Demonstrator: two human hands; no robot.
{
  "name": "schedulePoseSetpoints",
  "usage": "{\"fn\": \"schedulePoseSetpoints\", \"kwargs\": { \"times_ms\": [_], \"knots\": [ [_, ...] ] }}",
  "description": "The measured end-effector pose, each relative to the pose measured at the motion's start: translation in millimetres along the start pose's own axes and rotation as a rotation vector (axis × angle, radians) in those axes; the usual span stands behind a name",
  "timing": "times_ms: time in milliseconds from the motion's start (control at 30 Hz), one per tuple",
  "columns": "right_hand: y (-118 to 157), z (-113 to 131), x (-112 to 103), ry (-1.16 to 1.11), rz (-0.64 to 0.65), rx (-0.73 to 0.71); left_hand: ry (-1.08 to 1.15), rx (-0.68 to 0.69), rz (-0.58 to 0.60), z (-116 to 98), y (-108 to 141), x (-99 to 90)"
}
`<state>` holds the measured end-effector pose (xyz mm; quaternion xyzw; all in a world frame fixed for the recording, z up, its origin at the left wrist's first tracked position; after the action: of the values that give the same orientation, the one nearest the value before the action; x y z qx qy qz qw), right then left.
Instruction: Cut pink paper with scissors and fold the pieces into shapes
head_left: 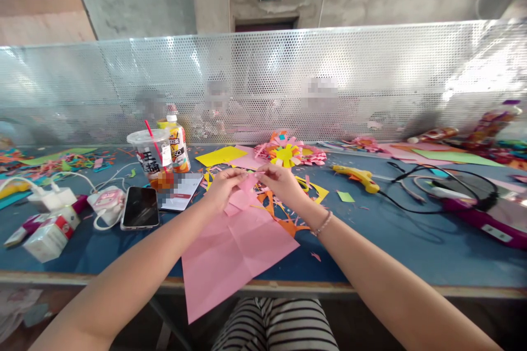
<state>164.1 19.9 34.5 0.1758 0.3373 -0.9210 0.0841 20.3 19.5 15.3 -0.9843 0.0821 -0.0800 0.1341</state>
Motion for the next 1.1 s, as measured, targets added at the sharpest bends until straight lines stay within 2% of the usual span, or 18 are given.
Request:
{"fn": "schedulePoseSetpoints", "kwargs": {
  "times_ms": [67, 133, 233, 300, 400, 467, 567, 700, 800, 933, 1100],
  "knots": [
    [0, 1, -2, 0.045, -0.025, 0.002, -0.112, 0.029, 0.0, 0, -1, -1.5],
    [1, 6, -6, 0.138, -0.069, -0.038, -0.295, 0.122, -0.03, -4, -2, -3.1],
    [5, 17, -10, 0.288, -0.116, -0.214, -0.476, 0.247, -0.148, -10, 0, -4.7],
    [9, 23, -7, 0.341, -0.087, -0.348, -0.401, 0.18, -0.141, -6, 1, -2.1],
    [14, 25, 3, 0.399, 0.036, -0.451, -0.117, -0.009, 0.006, 4, 4, 8.0],
    [15, 25, 9, 0.432, 0.09, -0.452, -0.001, -0.03, 0.021, 6, 4, 10.4],
    [14, 25, 12, 0.412, 0.057, -0.429, 0.035, -0.005, -0.004, 6, 3, 6.9],
    [11, 24, 6, 0.334, -0.032, -0.398, -0.104, 0.033, 0.016, 2, 0, 1.7],
    [8, 19, -2, 0.28, -0.129, -0.31, -0.276, 0.086, 0.06, -3, 0, 2.8],
    [3, 9, -7, 0.183, -0.134, -0.197, -0.472, 0.205, 0.102, -7, 3, 8.0],
    [1, 9, -10, 0.215, -0.12, -0.205, -0.418, 0.116, 0.12, -2, 4, 9.6]
  ]
}}
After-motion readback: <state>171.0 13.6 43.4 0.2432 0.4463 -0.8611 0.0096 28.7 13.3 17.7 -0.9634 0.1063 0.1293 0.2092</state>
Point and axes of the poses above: each hand's wrist, its own y-axis away from the middle knuckle, its own x-axis out of the palm, z = x × y, the point moved 4 cm from there along -y, towards the middle knuckle, and after that the axes turned 2 degrees about -y, right-handed, at the moved point
